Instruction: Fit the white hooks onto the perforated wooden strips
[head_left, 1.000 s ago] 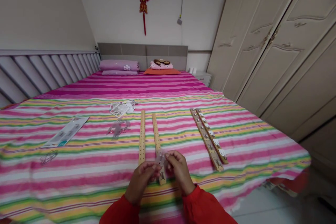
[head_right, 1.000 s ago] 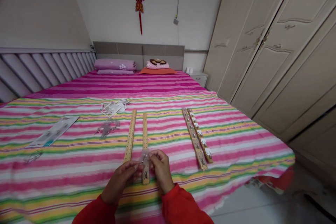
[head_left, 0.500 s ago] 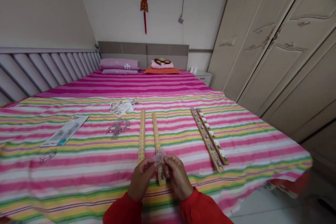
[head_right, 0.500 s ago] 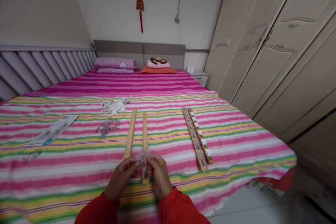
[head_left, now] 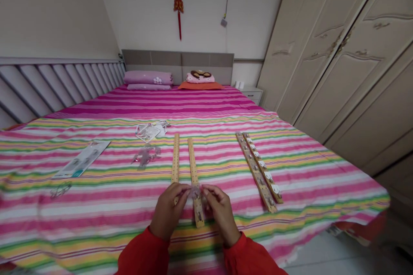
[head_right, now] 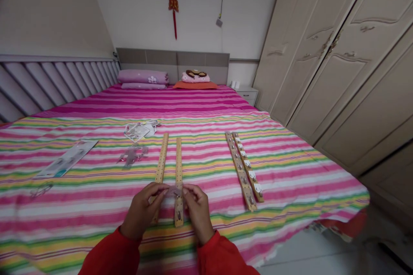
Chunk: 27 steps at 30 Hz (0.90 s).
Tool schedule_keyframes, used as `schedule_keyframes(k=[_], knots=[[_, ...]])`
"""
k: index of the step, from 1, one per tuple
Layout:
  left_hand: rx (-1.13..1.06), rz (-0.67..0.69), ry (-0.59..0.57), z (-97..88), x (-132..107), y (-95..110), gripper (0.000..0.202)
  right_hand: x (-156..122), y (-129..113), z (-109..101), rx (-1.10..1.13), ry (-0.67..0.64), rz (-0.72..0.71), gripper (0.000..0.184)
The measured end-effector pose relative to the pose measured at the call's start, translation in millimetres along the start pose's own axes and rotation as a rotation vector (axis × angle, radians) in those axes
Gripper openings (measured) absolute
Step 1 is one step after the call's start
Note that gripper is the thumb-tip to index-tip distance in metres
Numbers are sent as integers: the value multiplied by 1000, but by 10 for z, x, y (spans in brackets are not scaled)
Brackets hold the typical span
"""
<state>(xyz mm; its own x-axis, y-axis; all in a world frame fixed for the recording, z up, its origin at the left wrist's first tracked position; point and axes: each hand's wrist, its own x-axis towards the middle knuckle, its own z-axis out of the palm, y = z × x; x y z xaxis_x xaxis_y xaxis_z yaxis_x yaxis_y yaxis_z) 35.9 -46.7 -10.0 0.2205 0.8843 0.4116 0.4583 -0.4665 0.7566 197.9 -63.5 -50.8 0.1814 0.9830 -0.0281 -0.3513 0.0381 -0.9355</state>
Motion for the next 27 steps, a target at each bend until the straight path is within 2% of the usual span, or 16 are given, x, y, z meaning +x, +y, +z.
schedule_keyframes(k=[9,16,19,22,27], knots=[[-222,-217,-20,109,269,-9,20,105,-25,4,-54,-52,-5,29],[-390,-306,30,283,550,-274,30,425,19,11,66,-3,26,24],[-294,-263,57,309,538,-412,27,553,74,14,115,14,59,22],[-95,-164,53,302,450,-514,25,641,155,27,108,26,104,19],[225,-24,16,281,332,-574,31,728,263,69,54,32,119,16]])
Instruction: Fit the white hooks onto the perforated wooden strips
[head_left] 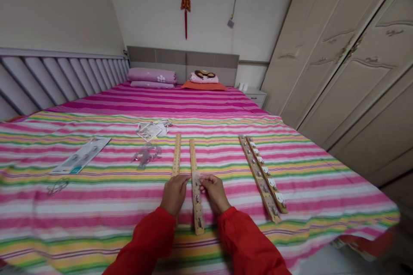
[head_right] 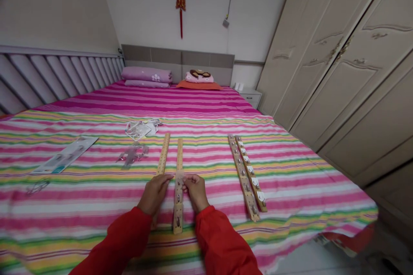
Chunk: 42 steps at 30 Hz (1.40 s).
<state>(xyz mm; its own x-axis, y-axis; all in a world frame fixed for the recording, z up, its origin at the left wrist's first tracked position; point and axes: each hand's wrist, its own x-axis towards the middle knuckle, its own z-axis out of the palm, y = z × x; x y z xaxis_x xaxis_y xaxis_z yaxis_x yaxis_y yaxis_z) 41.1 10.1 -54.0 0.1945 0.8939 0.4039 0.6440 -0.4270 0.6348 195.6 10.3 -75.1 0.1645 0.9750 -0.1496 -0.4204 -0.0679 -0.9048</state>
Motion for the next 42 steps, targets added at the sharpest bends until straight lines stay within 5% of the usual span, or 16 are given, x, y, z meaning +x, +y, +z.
schedule_keyframes(k=[14,42], knots=[[402,-7,-114,103,-99,85,51,95,100,14,-15,27,20,12],[477,0,-223,139,-119,97,55,223,225,-39,-118,26,28,15]])
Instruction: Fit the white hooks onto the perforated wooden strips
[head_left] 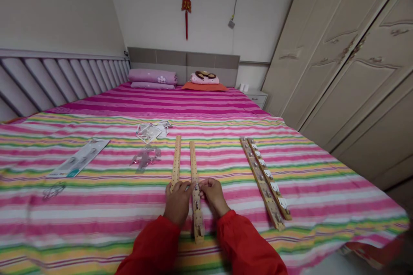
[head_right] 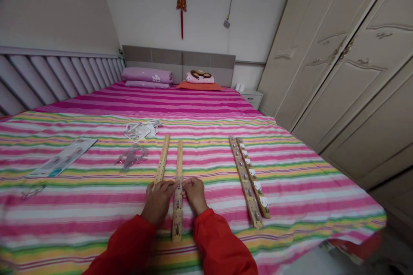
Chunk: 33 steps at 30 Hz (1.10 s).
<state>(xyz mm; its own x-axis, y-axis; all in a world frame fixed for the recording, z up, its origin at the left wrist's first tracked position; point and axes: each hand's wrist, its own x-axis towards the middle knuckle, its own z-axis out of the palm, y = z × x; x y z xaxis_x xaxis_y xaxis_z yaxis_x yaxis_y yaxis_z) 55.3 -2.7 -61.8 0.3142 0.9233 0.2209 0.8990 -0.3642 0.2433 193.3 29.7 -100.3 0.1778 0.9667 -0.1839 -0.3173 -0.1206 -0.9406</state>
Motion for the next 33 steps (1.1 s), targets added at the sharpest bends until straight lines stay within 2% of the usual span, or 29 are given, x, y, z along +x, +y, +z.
schedule_keyframes(k=[2,4,7,9,11,14,18,23,27,33], knots=[[6,-8,-4,-13,-1,10,56,-17,-12,0,-13,-20,2,16],[10,-13,-3,-22,-4,20,56,-56,-38,-3,-72,-30,-57,15],[10,-11,13,-23,-6,32,55,-141,-86,-23,-305,28,-327,13],[12,-7,25,-13,-4,35,53,-194,-111,-43,-496,36,-493,23],[12,-3,33,6,0,34,50,-230,-127,-58,-651,-30,-567,35],[2,9,39,46,6,21,47,-245,-151,-63,-833,-146,-571,44],[-19,12,22,95,11,-13,49,-220,-214,-52,-1044,-213,-515,47],[-34,1,-99,87,33,-33,55,-204,-288,-25,-1217,-240,-455,51],[-41,9,-139,27,58,-35,56,-223,-299,-16,-1248,-246,-415,51],[-58,3,-185,-43,81,-52,57,-249,-267,-63,-1128,-265,-399,49]])
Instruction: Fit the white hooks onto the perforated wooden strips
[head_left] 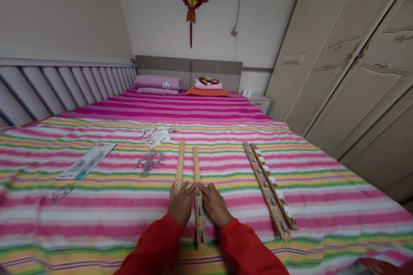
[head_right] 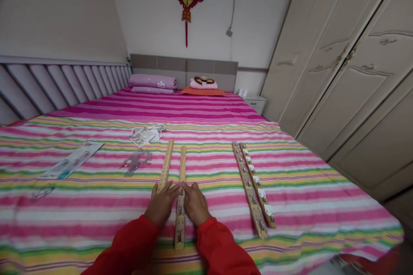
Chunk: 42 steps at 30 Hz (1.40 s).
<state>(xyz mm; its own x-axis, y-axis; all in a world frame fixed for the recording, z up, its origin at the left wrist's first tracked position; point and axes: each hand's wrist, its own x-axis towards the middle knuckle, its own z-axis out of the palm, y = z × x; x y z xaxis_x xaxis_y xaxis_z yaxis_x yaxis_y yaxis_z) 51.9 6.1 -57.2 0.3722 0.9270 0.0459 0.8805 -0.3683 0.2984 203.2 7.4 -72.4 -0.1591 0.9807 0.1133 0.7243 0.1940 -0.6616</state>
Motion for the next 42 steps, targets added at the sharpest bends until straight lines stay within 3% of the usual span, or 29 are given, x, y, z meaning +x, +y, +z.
schedule_keyframes(k=[9,15,20,23,26,29,33,42], knots=[[-11,-35,-36,3,-6,8,66,-176,123,88,174,101,-149,61],[8,-28,-32,31,-16,-7,66,-331,14,11,234,158,-269,38],[-3,-32,-39,18,-19,-4,66,-276,107,48,266,173,-299,35],[-17,-43,-41,4,-20,-8,68,-198,235,101,387,172,-241,38],[-44,-53,-53,8,-15,-47,72,-127,329,129,559,226,-78,40],[-88,-67,19,23,-6,-78,69,-84,350,127,629,272,47,36],[-120,-154,99,21,28,-22,65,-53,322,113,604,270,76,32],[-180,-213,36,58,144,54,66,6,377,153,768,275,152,28]])
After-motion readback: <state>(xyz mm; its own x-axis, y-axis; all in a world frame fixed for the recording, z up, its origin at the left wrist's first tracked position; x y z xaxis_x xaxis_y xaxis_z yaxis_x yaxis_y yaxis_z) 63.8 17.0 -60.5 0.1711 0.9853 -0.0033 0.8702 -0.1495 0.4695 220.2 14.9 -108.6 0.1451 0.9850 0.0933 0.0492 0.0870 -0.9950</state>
